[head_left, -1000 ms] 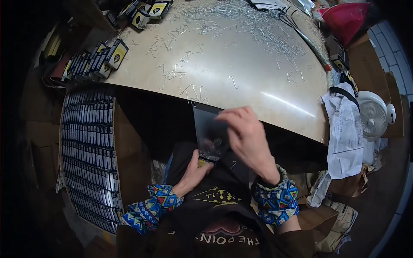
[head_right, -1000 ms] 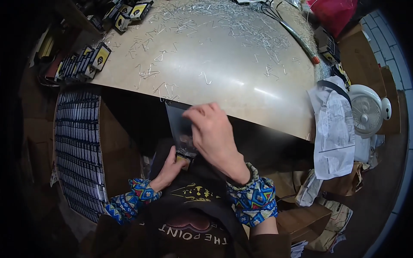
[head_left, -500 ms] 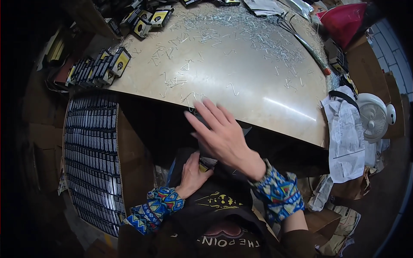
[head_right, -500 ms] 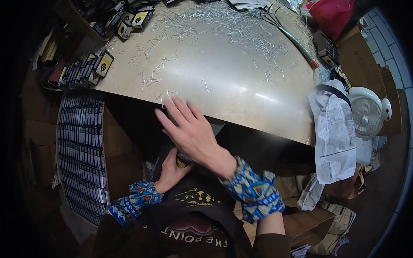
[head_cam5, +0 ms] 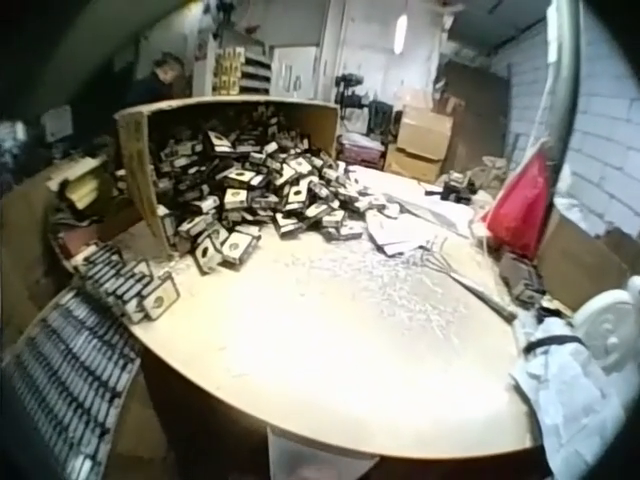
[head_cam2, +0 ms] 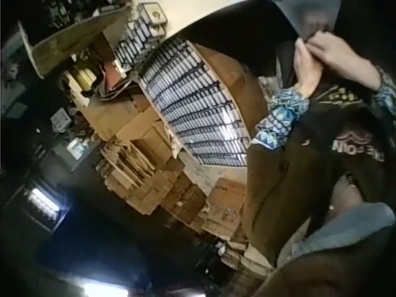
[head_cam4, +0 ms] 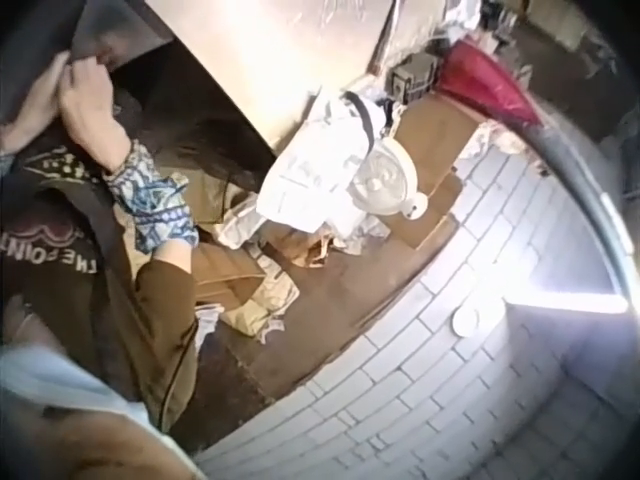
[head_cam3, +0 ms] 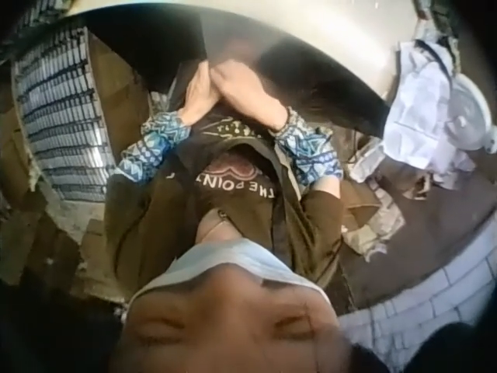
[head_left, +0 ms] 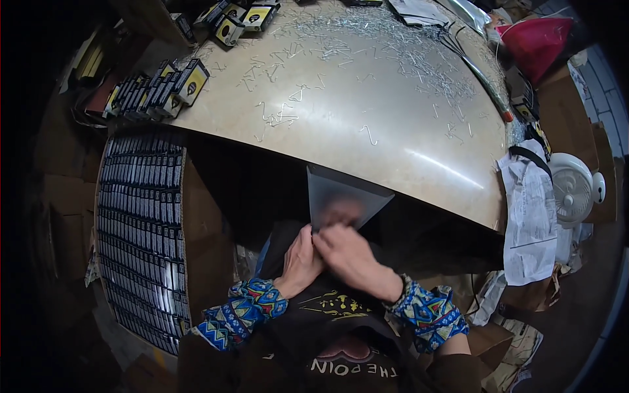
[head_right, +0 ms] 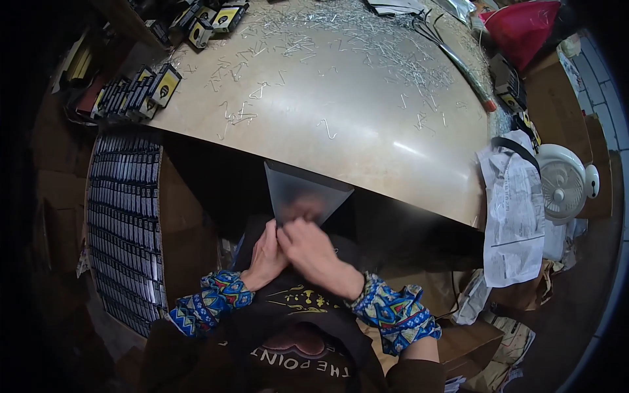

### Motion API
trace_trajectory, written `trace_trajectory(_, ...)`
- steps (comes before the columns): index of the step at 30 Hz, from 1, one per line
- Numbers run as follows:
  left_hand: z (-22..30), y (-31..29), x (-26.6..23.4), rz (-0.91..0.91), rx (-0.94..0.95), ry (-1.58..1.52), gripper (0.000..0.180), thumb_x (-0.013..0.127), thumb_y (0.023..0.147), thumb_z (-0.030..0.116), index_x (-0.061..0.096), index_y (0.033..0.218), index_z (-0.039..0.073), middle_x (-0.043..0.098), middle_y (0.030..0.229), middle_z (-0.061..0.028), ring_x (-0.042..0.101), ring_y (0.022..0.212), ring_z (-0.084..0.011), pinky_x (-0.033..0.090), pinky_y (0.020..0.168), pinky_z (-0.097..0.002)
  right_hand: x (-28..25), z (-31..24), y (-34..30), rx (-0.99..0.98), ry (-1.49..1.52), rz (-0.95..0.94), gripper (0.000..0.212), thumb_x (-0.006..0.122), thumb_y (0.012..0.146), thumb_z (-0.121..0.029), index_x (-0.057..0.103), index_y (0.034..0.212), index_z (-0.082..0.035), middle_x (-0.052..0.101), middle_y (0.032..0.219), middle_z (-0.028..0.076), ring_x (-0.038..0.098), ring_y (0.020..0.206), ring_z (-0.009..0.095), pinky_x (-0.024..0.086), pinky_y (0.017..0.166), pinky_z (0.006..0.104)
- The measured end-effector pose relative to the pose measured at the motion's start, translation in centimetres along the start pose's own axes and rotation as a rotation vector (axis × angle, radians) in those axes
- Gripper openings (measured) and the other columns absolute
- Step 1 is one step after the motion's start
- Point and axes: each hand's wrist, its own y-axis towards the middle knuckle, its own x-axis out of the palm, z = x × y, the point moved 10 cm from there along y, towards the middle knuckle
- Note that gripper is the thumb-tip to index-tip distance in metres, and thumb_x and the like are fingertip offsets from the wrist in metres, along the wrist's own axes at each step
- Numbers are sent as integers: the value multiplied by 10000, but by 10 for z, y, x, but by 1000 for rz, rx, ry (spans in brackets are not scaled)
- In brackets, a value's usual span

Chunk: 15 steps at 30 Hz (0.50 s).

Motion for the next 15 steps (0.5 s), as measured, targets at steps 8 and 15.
trace_trajectory(8, -1, -26, -49, 29, -6, 110, 823, 760, 713, 103, 367, 1435, 70, 531, 1070, -176, 573, 1027, -369, 495, 855, -409, -50, 26, -23, 121, 526, 327, 218, 659, 855, -43, 665, 1067, 8, 697, 967, 163, 691, 824, 328, 569, 708, 359)
trace_trajectory(15, 55, -2, -58, 154, 229, 59, 960, 821, 700, 131, 237, 1455, 28, 571, 1172, -204, 616, 1035, -371, 518, 864, -426, -65, -8, -9, -107, 243, 365, 426, 774, 755, -80, 641, 1155, -12, 570, 1280, 218, 616, 1078, 379, 543, 870, 399)
